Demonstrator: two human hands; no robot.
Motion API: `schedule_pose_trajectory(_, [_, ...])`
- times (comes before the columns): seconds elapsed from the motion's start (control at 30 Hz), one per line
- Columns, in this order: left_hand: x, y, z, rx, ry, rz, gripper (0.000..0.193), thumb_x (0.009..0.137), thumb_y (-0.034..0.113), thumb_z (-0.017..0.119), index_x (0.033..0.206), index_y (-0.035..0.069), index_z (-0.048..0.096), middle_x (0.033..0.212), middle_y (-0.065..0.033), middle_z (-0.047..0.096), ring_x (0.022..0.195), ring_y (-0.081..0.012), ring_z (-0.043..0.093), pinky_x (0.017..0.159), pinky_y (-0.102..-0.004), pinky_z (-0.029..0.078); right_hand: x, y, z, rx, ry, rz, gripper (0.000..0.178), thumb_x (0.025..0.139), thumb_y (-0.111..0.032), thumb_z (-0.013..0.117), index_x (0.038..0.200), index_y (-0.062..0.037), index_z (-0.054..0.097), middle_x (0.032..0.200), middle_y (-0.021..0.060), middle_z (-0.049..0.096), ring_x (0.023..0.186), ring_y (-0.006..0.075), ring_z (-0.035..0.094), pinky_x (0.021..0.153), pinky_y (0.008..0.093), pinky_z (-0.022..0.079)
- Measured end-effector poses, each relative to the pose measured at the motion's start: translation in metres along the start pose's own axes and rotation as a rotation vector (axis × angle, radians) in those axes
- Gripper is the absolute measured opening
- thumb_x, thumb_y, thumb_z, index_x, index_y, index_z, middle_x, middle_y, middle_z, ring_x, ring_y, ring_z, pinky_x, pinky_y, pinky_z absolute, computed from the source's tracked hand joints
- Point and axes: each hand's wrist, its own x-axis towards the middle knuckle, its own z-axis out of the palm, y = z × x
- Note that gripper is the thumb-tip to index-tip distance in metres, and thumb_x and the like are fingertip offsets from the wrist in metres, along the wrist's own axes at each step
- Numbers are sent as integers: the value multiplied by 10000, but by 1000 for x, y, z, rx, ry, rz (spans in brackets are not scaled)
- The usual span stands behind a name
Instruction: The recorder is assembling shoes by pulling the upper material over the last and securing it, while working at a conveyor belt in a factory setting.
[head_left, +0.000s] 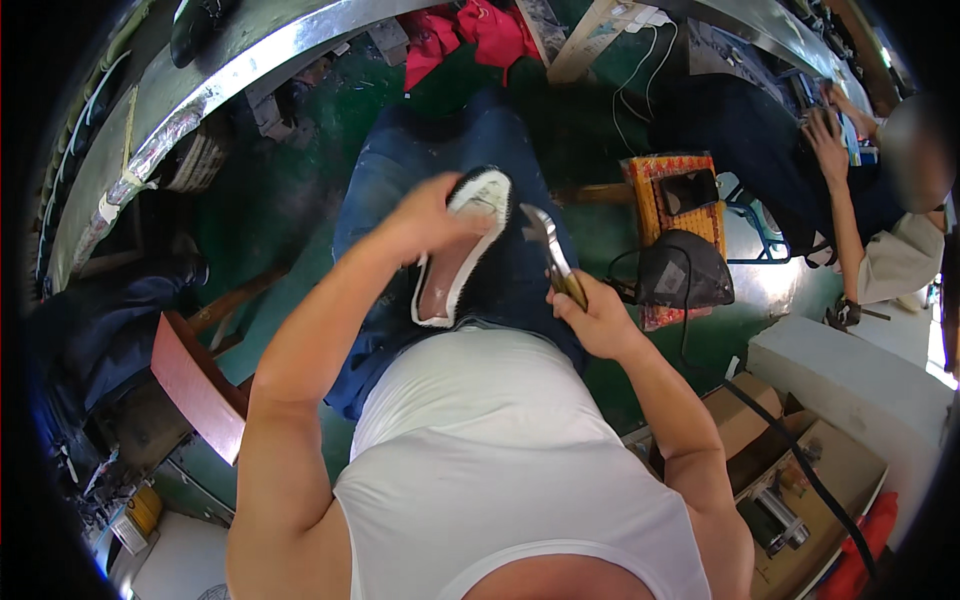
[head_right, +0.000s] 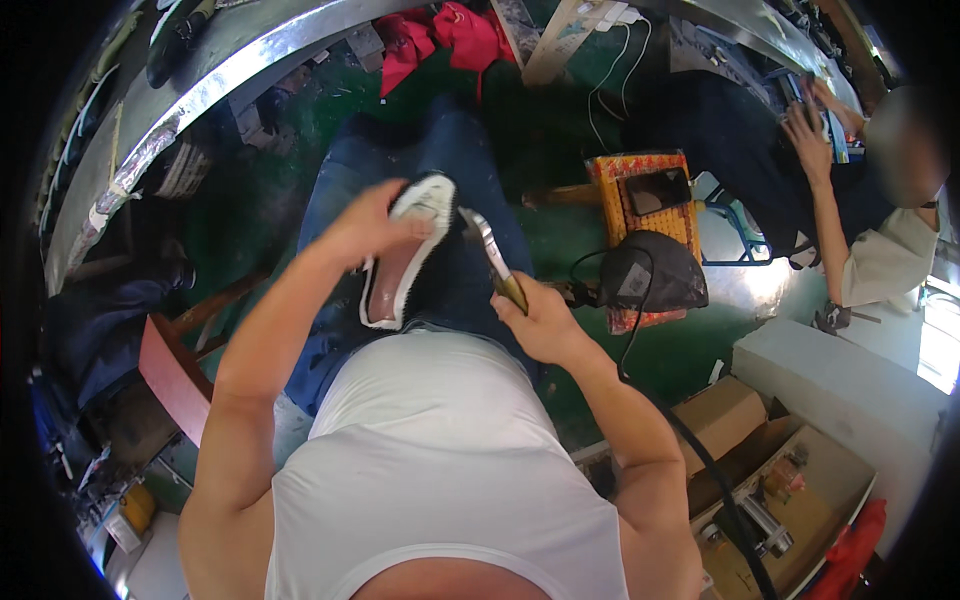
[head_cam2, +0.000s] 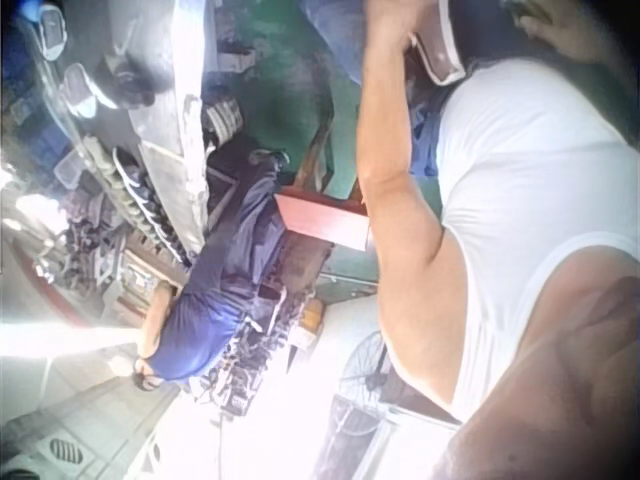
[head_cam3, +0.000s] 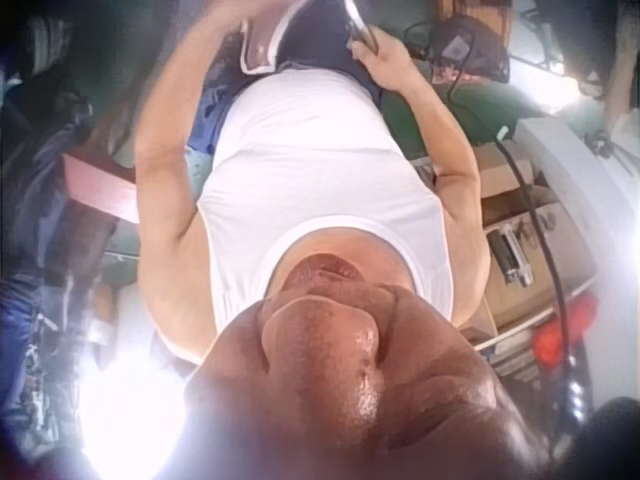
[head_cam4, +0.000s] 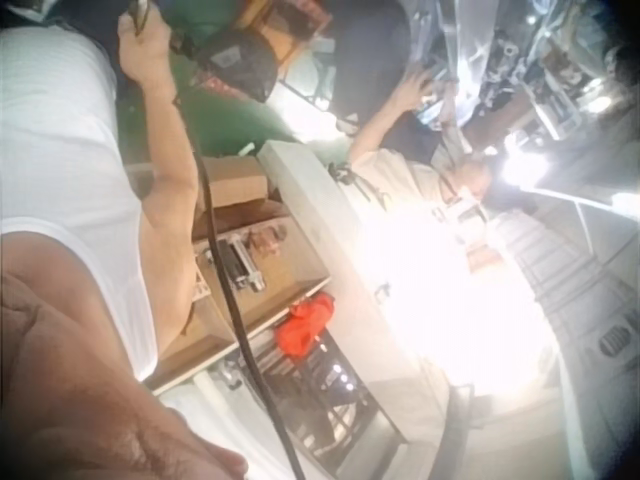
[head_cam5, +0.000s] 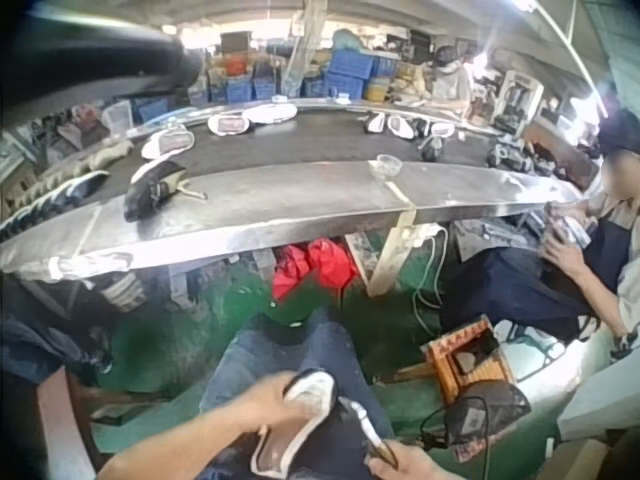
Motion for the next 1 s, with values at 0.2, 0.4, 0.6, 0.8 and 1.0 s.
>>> schedule_pose_trajectory(0.2, [-55, -33, 30, 20, 249, 103, 414, 906, 245, 663, 1277, 65, 621, 1042, -200, 697, 943, -326, 686, 815, -371, 533, 9, -25, -6, -232, -93, -121, 181, 927, -178, 592, 1007, -19, 563, 786, 183, 590, 740, 360, 580, 713, 421, 464])
schedule_pose_trajectory(0.4, [-60, -16, 36, 283, 373, 179, 249, 930, 173, 601, 1127, 43, 679, 821, -204, 674, 715, -370, 670, 647, -404, 536, 23, -45, -12, -375, -193, -75, 231, 918, -144, 576, 1050, 46, 557, 904, 233, 628, 880, 411, 621, 800, 440, 485])
schedule_pose_trajectory(0.6, [-64, -11, 50, 525, 462, 478, 274, 893, 130, 612, 1087, -61, 644, 840, -192, 687, 666, -342, 674, 603, -421, 538, 21, -68, -15, -663, -88, -140, 314, 919, -156, 571, 1115, 89, 552, 1007, 247, 653, 957, 440, 620, 888, 449, 493])
schedule_pose_trajectory(0.8, [-62, -6, 58, 563, 470, 537, 263, 926, 132, 594, 1101, -57, 649, 794, -206, 673, 693, -355, 672, 633, -424, 532, 39, -101, -45, -59, -453, 540, 257, 940, -200, 568, 1069, 20, 597, 991, 237, 657, 938, 421, 630, 844, 485, 491])
schedule_pose_trajectory(1.0, [-7, -44, 58, -727, 116, 23, 443, 1068, 355, 384, 1294, 34, 589, 1233, -120, 633, 1133, -200, 586, 1000, -305, 429, 45, -105, -35, -707, -346, 122, 283, 947, -229, 564, 1001, 43, 616, 921, 248, 667, 913, 399, 652, 811, 474, 504])
